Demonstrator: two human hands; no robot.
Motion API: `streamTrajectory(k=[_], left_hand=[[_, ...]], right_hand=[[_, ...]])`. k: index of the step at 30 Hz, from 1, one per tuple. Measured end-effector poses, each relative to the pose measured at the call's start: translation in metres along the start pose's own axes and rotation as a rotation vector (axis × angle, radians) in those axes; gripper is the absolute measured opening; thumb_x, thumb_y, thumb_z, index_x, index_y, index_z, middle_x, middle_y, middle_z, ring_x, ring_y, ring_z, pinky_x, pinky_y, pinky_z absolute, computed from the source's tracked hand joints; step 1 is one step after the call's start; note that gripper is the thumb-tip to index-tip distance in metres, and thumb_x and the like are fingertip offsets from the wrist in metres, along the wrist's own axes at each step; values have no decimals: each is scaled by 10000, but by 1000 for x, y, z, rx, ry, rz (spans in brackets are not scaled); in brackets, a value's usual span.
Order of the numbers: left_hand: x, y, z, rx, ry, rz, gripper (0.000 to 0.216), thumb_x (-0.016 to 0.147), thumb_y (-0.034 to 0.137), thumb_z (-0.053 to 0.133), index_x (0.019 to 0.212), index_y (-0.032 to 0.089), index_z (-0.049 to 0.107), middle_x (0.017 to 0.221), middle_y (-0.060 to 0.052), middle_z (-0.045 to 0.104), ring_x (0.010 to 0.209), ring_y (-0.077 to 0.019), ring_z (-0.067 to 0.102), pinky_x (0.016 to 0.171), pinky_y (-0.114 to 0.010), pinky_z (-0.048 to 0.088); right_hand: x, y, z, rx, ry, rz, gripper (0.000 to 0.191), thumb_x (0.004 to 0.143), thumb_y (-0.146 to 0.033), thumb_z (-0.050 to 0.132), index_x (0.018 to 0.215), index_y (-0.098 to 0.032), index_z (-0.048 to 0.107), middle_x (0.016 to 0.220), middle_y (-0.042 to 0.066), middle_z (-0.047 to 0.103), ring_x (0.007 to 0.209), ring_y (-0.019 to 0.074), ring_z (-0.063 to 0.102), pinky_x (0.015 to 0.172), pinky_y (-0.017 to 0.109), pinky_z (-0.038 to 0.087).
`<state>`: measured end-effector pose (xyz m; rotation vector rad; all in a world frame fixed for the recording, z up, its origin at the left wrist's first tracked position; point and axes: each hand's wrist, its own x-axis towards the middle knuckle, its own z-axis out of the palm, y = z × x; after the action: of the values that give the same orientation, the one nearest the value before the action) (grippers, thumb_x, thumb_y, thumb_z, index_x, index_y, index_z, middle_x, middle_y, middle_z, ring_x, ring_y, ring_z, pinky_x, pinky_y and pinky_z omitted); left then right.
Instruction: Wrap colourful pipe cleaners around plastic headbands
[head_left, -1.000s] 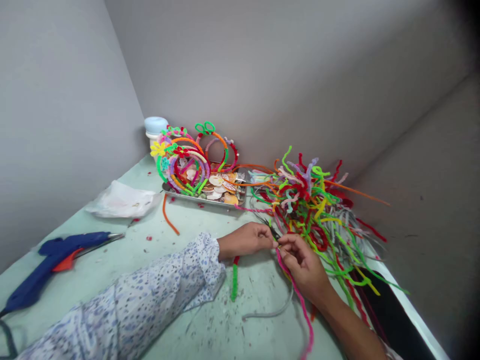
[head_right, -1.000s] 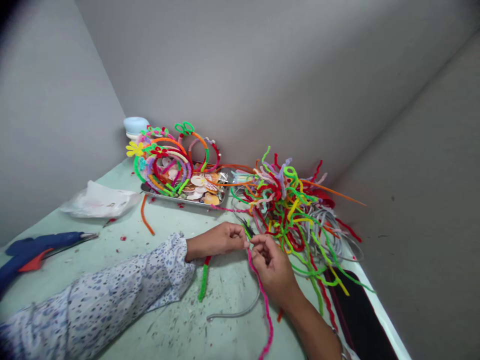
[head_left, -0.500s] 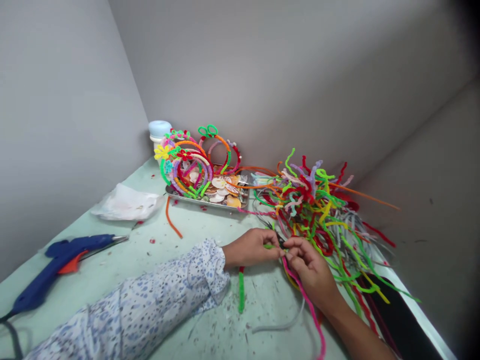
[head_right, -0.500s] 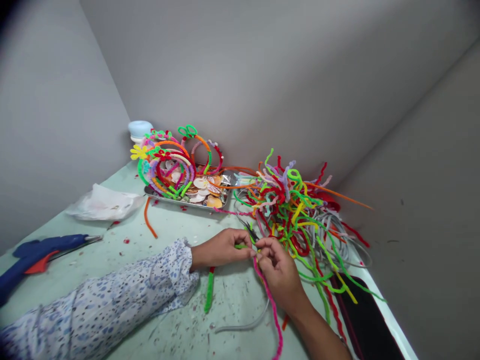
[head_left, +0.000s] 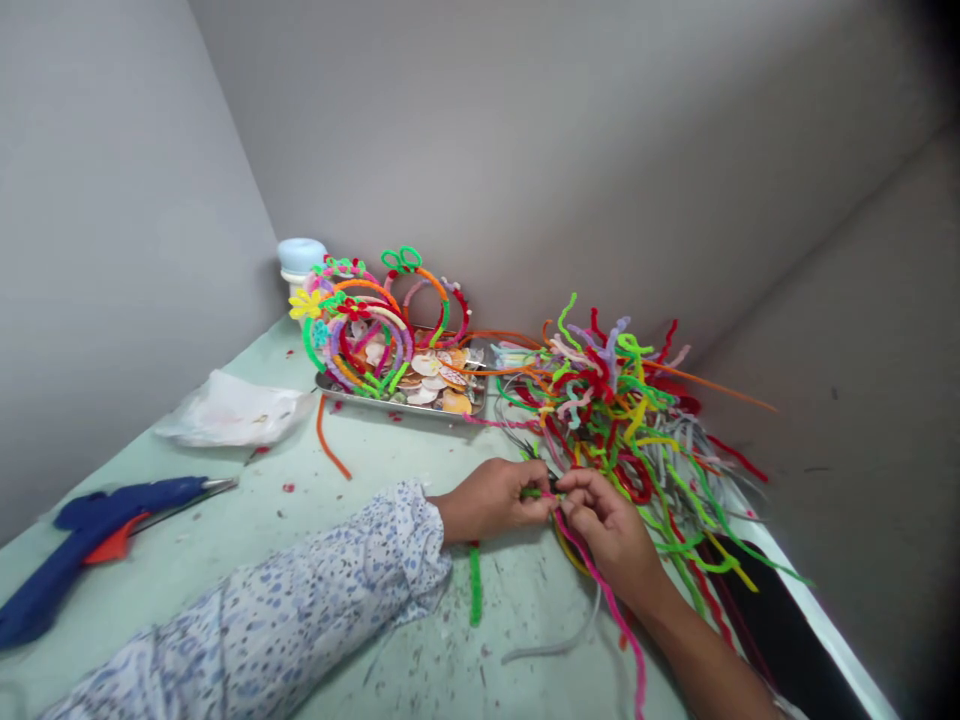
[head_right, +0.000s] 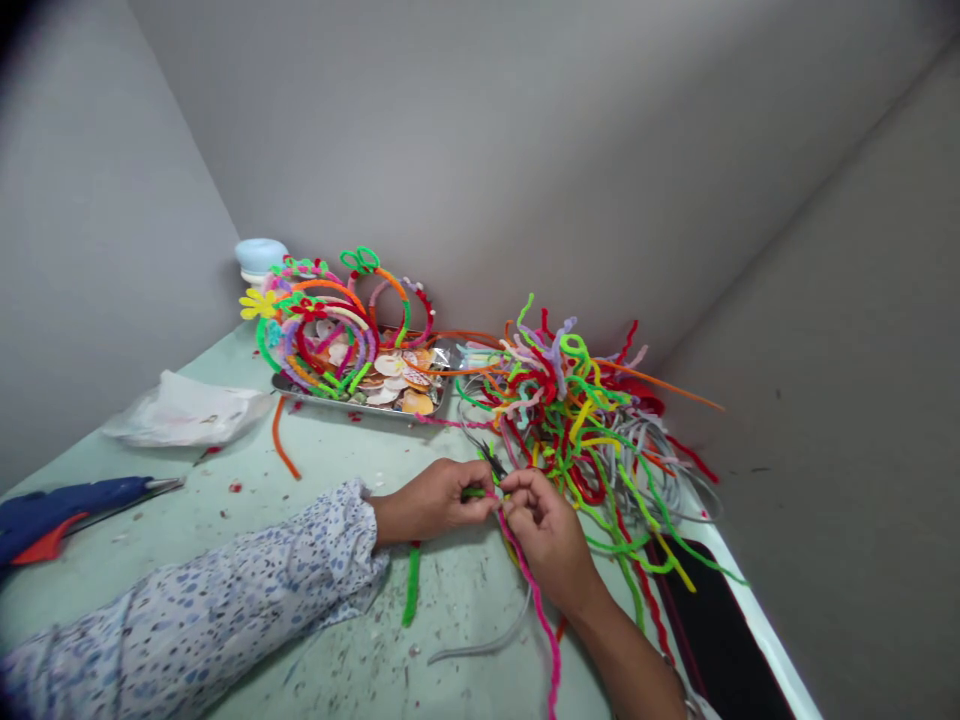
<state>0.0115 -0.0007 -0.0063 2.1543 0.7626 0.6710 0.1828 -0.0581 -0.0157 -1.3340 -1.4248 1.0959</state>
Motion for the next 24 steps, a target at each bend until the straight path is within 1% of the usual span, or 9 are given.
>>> streamTrajectory(k=[3,8,11,17,24], left_hand=[[0,0,1,88,9,24,148,800,297,531,777,156,572,608,52,481,556,-66,396,516,-179,266],[1,3,1,170,27,55,161,822,296,504,754,162,562,586,52,484,519,-62,376,505,-186,246],[0,4,1,197,32,61,169,822,308,499,755,165,559,590,46,501,514,-67,380,508,-189,250],[-1,4,-2,223,0,62,145,800,292,505,841,168,567,651,13,552,563,-95,459,546,-195,297],[-1,4,0,273,26,63,172,826,318,480,790,175,569,638,12,556,546,-94,435,528,-207,258]], right_hand=[[0,0,-1,-15,9,-8,145,803,-223,499,947,-199,494,620,-67,409,525,87,371,490,205,306],[0,0,-2,5,11,-16,134,797,-216,494,929,-197,497,619,-70,386,519,83,344,479,203,288],[0,-1,-1,12,13,-16,136,781,-201,497,917,-193,496,619,-70,384,521,82,340,481,201,287],[0,-3,1,24,14,-10,147,775,-216,526,917,-191,502,608,-71,386,515,83,354,476,197,296],[0,-5,0,2,26,3,156,767,-235,547,915,-198,517,606,-69,386,511,91,363,484,203,312]])
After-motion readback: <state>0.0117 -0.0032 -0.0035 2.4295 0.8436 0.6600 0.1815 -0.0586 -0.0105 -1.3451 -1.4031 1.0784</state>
